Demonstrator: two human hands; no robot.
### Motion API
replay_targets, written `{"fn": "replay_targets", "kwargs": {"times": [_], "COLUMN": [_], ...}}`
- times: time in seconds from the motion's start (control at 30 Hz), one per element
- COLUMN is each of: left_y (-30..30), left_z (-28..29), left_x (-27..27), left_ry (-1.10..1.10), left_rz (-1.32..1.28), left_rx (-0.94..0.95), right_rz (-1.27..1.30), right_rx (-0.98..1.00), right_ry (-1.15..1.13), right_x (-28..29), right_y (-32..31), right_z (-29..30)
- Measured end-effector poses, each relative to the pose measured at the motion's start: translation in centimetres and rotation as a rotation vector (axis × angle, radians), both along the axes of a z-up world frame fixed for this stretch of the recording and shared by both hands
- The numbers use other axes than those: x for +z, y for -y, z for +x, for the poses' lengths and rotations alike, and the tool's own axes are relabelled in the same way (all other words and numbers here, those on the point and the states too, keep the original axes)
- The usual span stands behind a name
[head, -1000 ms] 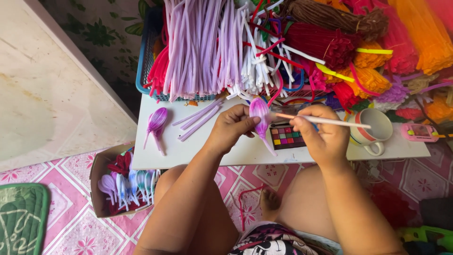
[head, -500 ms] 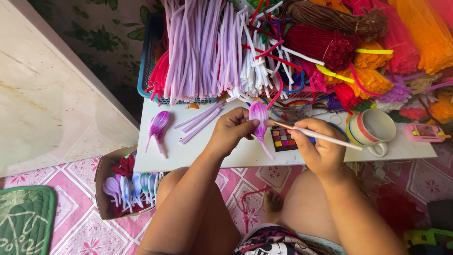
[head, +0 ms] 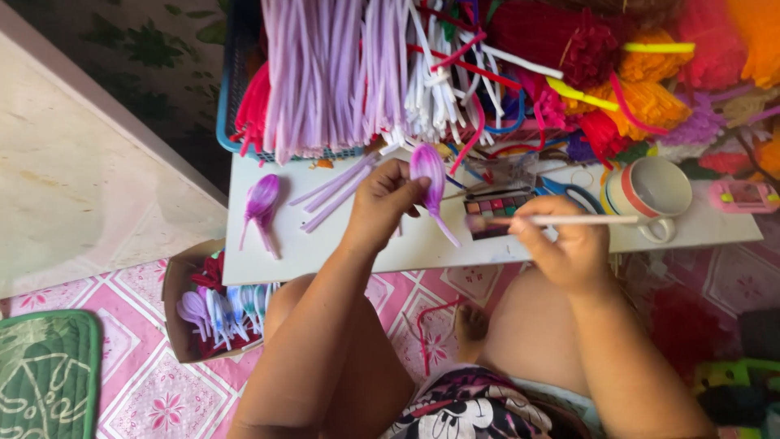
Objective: The person sits on the floor and uses a paintbrush to apply color from a palette onto small purple plastic flower-like objects. They handle the objects one at a time, painting them and placing them into a cardboard box.
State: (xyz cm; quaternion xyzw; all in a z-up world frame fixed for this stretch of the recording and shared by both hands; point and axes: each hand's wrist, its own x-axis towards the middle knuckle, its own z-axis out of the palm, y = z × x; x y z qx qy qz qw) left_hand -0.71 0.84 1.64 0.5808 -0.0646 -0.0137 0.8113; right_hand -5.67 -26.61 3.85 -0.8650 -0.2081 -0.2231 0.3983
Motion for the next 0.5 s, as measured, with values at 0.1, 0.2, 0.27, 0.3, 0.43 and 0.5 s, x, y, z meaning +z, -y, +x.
{"fn": "replay_targets", "kwargs": {"times": [0.1, 0.2, 0.27, 0.3, 0.43, 0.5], "left_y": [0.2, 0.3, 0.4, 0.4, 0.3, 0.2], "left_z": [1.0, 0.3, -0.1, -0.3, -0.2, -0.2], "left_x": [-1.4, -0.5, 0.0, 0.4, 0.3, 0.3], "left_ry": [0.027, 0.024, 0.019, 0.015, 0.011, 0.003], "left_rz": [0.035, 0.069, 0.075, 0.085, 0.097, 0.112], "left_rx": [0.030, 0.030, 0.031, 0.034, 0.035, 0.036], "right_rz": [-0.016, -0.099, -0.064, -0.023, -0.114, -0.153], "right_rx": [-0.149, -0.227, -0.211, -0.193, -0.188, -0.193], "right_ry": [-0.079, -0.089, -0.081, -0.073, -0.044, -0.069], "right_x": [-5.5, -9.4, -9.9, -10.2, -10.7, -10.9], "right_y": [2.9, 4.7, 4.4, 4.1, 4.8, 5.2], "right_z": [1.8, 2.2, 2.3, 2.3, 2.8, 2.7]}}
